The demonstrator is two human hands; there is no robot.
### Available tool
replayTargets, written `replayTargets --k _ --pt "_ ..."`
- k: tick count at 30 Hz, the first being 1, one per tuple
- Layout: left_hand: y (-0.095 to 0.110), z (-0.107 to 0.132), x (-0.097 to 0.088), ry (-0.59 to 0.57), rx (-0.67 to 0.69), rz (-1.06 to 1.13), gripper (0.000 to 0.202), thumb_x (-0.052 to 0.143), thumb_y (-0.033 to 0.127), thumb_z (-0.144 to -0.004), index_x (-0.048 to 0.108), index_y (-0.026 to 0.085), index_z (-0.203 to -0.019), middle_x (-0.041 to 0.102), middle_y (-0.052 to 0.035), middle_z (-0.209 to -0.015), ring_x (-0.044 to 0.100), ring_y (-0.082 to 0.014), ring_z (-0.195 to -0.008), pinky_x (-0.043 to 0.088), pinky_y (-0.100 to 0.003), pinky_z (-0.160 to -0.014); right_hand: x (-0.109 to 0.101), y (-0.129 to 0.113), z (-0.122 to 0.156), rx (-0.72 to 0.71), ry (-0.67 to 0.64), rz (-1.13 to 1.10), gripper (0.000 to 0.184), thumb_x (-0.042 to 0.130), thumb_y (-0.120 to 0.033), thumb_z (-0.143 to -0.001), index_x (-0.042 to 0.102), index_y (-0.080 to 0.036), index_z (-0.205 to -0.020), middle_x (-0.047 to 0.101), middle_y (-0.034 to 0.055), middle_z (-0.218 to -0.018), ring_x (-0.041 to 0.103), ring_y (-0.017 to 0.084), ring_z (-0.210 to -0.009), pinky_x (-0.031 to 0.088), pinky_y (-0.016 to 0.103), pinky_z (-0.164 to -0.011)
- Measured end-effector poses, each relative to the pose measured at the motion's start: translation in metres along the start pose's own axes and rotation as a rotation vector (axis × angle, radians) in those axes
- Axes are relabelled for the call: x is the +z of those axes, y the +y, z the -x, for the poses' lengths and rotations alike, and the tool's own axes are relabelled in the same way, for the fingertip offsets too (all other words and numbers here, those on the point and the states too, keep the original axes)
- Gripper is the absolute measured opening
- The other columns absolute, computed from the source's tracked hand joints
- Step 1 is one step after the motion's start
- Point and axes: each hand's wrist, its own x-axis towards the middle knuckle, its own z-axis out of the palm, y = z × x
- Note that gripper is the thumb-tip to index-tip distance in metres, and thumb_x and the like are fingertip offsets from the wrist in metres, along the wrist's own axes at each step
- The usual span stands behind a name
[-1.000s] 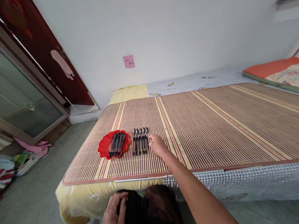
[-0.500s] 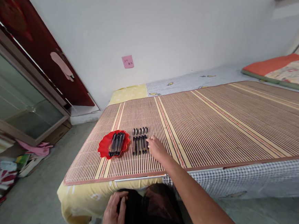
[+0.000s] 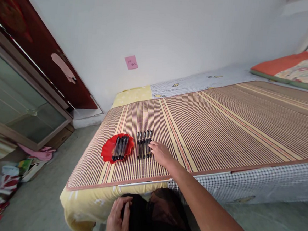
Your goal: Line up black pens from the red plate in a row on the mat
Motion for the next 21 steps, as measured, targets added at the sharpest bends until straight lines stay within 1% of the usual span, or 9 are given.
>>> replayTargets --k 5,9,12,16,18,21 --pt "-0.003 -0.001 -0.002 -0.007 0.013 -0.037 0.020 0.050 0.023 -0.099 0.070 0.023 -0.100 0.073 -0.0045 -0.087 0.071 -0.0209 -0.082 0.060 -0.032 -0.074 -0.005 -0.001 0.002 0.028 -0.031 -0.001 0.046 0.048 -0.009 -0.094 0.066 -0.018 -0.135 0.057 0.0145 -0.146 0.056 0.030 -0.130 0.048 0.048 -0.109" --pt "-0.002 0.000 0.000 0.004 -0.015 -0.025 0.021 0.050 0.026 -0.100 0.071 0.023 -0.100 0.073 -0.0053 -0.087 0.071 -0.0216 -0.084 0.059 -0.033 -0.076 -0.012 -0.002 0.006 0.075 -0.023 -0.062 0.049 0.047 -0.012 -0.095 0.060 -0.018 -0.142 0.053 0.0153 -0.150 0.052 0.030 -0.136 0.047 0.047 -0.111" --pt "-0.003 -0.001 0.000 -0.008 -0.026 -0.017 0.024 0.048 0.028 -0.101 0.071 0.022 -0.100 0.073 -0.0063 -0.088 0.071 -0.0218 -0.085 0.059 -0.034 -0.077 -0.018 -0.002 0.012 0.083 -0.011 -0.129 0.049 0.053 -0.019 -0.094 0.059 -0.019 -0.143 0.054 0.0146 -0.150 0.051 0.030 -0.137 0.044 0.048 -0.114" --pt "-0.004 -0.001 -0.001 -0.038 -0.003 -0.039 0.023 0.048 0.024 -0.100 0.071 0.022 -0.101 0.073 -0.0064 -0.089 0.071 -0.0217 -0.085 0.060 -0.034 -0.077 -0.024 -0.003 0.022 0.072 -0.044 -0.188 0.052 0.063 -0.028 -0.090 0.061 -0.020 -0.141 0.053 0.0149 -0.151 0.050 0.031 -0.138 0.040 0.048 -0.116" --pt "-0.005 -0.001 -0.001 -0.045 -0.005 -0.049 0.021 0.049 0.023 -0.100 0.070 0.022 -0.102 0.073 -0.0060 -0.089 0.071 -0.0214 -0.086 0.060 -0.033 -0.077 -0.027 -0.004 0.026 0.064 -0.073 -0.190 0.054 0.066 -0.028 -0.087 0.062 -0.019 -0.140 0.053 0.0145 -0.152 0.049 0.031 -0.139 0.038 0.047 -0.118" --pt "-0.005 0.000 -0.001 -0.050 -0.001 -0.049 0.021 0.049 0.022 -0.100 0.070 0.022 -0.103 0.073 -0.0063 -0.090 0.070 -0.0214 -0.086 0.060 -0.033 -0.077 -0.027 -0.004 0.028 0.066 -0.089 -0.173 0.052 0.067 -0.023 -0.085 0.064 -0.020 -0.138 0.054 0.0140 -0.150 0.049 0.031 -0.140 0.037 0.048 -0.118"
